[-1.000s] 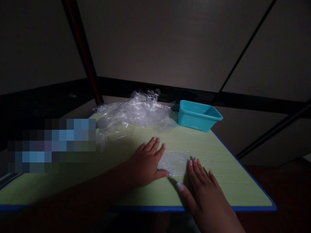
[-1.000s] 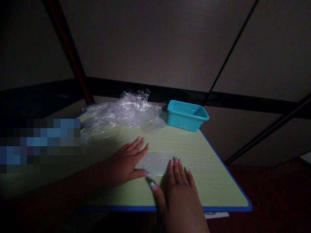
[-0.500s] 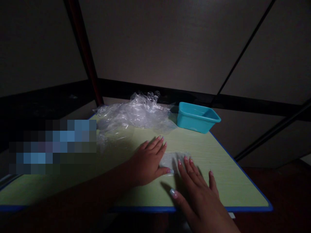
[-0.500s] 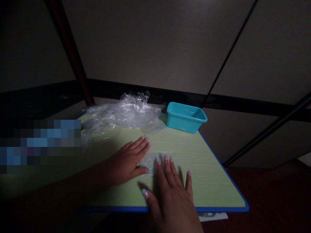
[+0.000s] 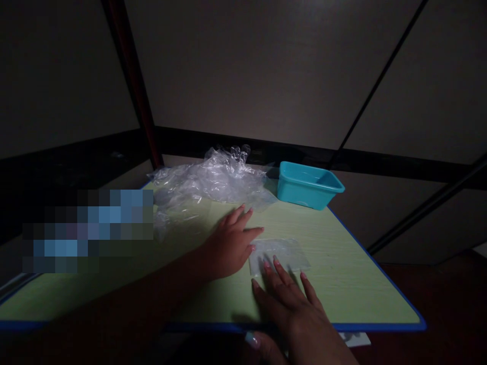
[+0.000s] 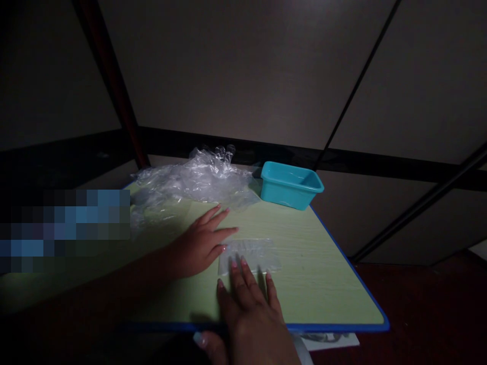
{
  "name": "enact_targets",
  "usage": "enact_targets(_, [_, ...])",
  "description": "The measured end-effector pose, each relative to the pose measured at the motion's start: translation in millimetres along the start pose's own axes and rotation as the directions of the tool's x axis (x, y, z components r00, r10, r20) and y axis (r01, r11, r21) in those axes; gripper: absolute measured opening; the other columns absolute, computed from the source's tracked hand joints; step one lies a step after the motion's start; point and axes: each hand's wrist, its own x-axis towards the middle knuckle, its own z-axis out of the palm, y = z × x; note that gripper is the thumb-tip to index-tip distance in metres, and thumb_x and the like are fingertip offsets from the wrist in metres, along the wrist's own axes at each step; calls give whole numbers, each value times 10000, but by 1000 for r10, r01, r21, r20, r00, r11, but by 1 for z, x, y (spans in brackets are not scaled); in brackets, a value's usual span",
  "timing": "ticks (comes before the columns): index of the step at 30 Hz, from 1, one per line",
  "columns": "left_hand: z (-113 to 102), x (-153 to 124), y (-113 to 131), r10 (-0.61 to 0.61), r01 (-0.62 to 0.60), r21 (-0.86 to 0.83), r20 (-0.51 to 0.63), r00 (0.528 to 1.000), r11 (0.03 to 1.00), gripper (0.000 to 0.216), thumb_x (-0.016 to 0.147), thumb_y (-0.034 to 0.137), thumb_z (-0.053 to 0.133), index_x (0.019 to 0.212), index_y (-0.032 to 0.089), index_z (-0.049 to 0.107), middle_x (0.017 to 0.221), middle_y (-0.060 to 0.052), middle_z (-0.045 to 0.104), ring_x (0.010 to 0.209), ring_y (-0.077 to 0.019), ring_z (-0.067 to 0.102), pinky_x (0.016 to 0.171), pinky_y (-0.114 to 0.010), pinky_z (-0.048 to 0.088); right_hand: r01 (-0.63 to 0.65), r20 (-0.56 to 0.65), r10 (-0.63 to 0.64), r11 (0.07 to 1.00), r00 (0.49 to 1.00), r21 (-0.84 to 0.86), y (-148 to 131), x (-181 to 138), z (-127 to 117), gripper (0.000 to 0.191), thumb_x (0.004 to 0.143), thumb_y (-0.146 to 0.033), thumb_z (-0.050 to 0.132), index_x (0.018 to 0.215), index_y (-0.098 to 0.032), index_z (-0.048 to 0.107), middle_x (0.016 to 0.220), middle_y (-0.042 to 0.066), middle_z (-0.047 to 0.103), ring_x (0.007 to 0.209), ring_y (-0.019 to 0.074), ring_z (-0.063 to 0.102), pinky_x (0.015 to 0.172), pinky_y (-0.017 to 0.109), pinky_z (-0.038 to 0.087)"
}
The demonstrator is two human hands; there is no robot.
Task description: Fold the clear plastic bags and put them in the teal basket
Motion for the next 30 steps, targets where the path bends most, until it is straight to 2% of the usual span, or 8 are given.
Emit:
enact_targets(3, [3,-3,-1,-13,13,8,58,998,1000,468,793,269,574,1253,291,491,1449,-98,251,1334,-343,131,1023,-512,240,-29,7,29,1000,1000,1,-2,1,-1,553,799,-485,531,1304,-285,429,1395,83,313,1270,355,284,971,610,289])
enact_targets(6, [5,-3,-1,-31,31,8,77,997,999,486,797,278,572,1271,310,467,1456,-87,237,1337,-338,122,1027,-505,234,-64,51,64,998,997,0,-6,4,-4,554,802,-479,524,1304,-266,432,1396,86,305,1269,358,285,971,647,242])
enact_targets(11, [5,-2,-1,-49,48,13,102,994,999,515,793,312,572,1291,259,451,1444,-133,253,1336,-346,124,1037,-497,217,-121,71,120,993,990,1,-11,11,-9,537,826,-470,485,1309,-240,429,1400,79,288,1278,350,266,970,669,207])
enact_targets(16, [5,-2,-1,-71,71,10,110,991,997,524,794,336,571,1294,243,443,1449,-125,247,1334,-339,131,1039,-496,211,-99,24,100,995,995,-13,-8,9,-7,534,808,-455,518,1294,-243,452,1387,77,329,1262,349,305,986,646,217])
enact_targets(23, [4,-1,-2,-80,80,5,127,989,997,519,803,350,562,1294,239,438,1458,-93,239,1336,-319,135,1050,-472,198,-95,24,95,995,995,40,-6,7,-4,498,806,-402,537,1289,-336,436,1380,34,351,1261,337,316,983,658,195])
enact_targets(30, [7,-2,-5,-59,60,-8,99,993,998,516,789,330,577,1279,215,462,1439,-138,265,1323,-342,168,1038,-481,221,-122,37,119,988,992,97,-8,10,-3,554,804,-412,534,1318,-243,413,1385,51,327,1269,316,310,1027,610,171])
